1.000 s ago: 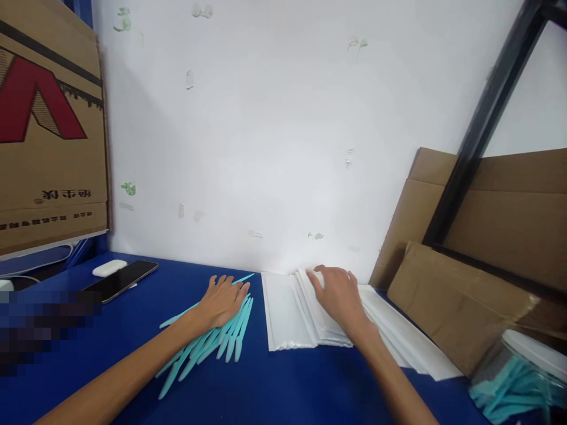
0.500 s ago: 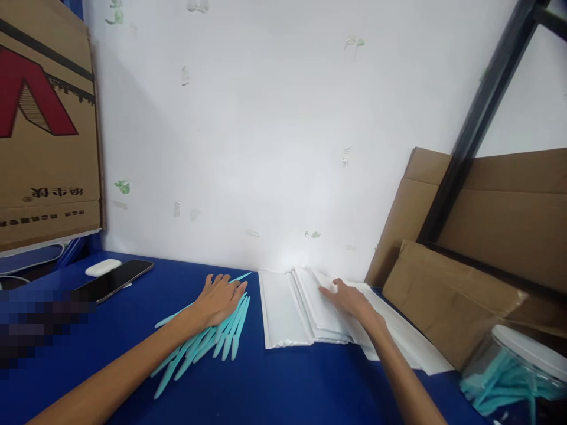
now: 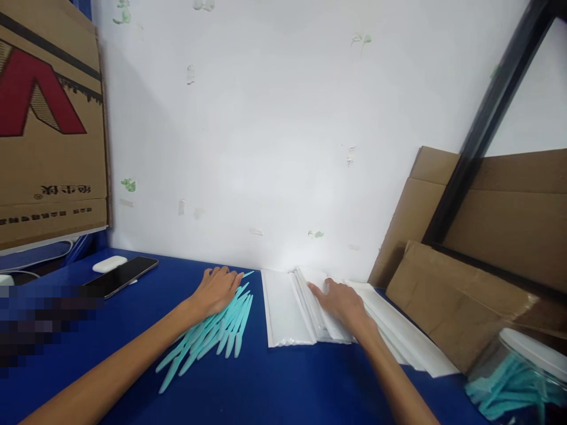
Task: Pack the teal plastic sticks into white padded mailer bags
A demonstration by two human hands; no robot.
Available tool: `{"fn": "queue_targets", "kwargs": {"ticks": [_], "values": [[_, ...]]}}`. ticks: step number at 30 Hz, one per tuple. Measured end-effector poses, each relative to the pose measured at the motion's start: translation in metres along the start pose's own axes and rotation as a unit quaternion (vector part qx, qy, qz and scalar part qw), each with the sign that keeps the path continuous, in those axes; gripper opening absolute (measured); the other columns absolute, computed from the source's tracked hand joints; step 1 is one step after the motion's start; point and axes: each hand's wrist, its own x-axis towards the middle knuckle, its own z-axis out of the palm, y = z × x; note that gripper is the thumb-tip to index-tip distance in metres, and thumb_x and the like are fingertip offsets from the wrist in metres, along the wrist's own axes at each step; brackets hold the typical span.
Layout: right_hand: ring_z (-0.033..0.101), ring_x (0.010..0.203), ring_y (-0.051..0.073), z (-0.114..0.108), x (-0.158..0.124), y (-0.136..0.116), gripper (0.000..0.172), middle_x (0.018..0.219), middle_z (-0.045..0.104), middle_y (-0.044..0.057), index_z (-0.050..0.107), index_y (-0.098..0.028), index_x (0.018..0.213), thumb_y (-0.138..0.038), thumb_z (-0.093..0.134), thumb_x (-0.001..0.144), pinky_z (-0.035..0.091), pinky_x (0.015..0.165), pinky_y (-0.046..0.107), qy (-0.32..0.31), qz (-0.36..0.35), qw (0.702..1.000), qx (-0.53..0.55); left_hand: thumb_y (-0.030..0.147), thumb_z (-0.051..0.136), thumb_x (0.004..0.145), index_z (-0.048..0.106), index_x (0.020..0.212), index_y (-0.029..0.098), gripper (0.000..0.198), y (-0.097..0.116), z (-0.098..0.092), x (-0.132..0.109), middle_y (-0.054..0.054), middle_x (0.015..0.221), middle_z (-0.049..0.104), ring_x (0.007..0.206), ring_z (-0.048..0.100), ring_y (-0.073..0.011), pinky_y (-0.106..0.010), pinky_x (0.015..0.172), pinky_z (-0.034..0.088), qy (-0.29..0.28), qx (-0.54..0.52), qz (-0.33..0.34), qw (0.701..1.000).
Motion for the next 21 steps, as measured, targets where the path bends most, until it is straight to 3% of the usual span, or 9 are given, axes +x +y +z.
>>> {"fn": "queue_targets", "kwargs": {"ticks": [4, 8, 15, 21], "values": [[0.064, 0.113, 0.042, 0.010, 0.000, -0.003, 0.073, 0.119, 0.068, 0.025, 0.063, -0.008, 0.130, -0.067, 0.033, 0.098, 0.046, 0.093, 0.051, 0.007, 0.002, 1.000, -0.008, 0.031, 0.039, 0.101, 0.074, 0.108, 0.014, 0.039, -0.013, 0.005, 0.013, -0.018, 0.113, 0.071, 0.110, 0.063, -0.0349, -0.050, 0.096, 0.043, 0.006, 0.008, -0.015, 1.000], [0.063, 0.113, 0.040, 0.005, -0.003, -0.005, 0.068, 0.121, 0.066, 0.024, 0.060, -0.011, 0.135, -0.061, 0.028, 0.102, 0.046, 0.092, 0.048, 0.048, 0.002, 0.999, -0.008, 0.034, 0.053, 0.100, 0.072, 0.104, 0.016, 0.026, -0.019, 0.011, 0.024, -0.009, 0.106, 0.073, 0.101, 0.067, -0.0242, -0.045, 0.092, 0.051, -0.009, -0.004, -0.041, 0.999], [0.067, 0.103, 0.035, -0.014, 0.005, 0.010, 0.064, 0.113, 0.068, 0.019, 0.065, -0.015, 0.125, -0.055, 0.020, 0.105, 0.047, 0.082, 0.042, 0.125, 0.008, 0.992, 0.004, 0.036, 0.063, 0.097, 0.066, 0.115, 0.015, 0.028, -0.015, 0.016, 0.033, -0.008, 0.116, 0.068, 0.104, 0.067, -0.0226, -0.046, 0.092, 0.055, -0.023, -0.014, -0.091, 0.995], [0.068, 0.097, 0.032, -0.015, 0.012, 0.023, 0.058, 0.107, 0.070, 0.018, 0.068, -0.015, 0.117, -0.050, 0.024, 0.106, 0.045, 0.075, 0.038, 0.157, 0.021, 0.987, 0.002, 0.036, 0.064, 0.097, 0.064, 0.120, 0.016, 0.031, -0.017, 0.019, 0.035, -0.008, 0.118, 0.067, 0.102, 0.067, -0.0223, -0.043, 0.088, 0.057, -0.026, -0.082, -0.110, 0.990]]}}
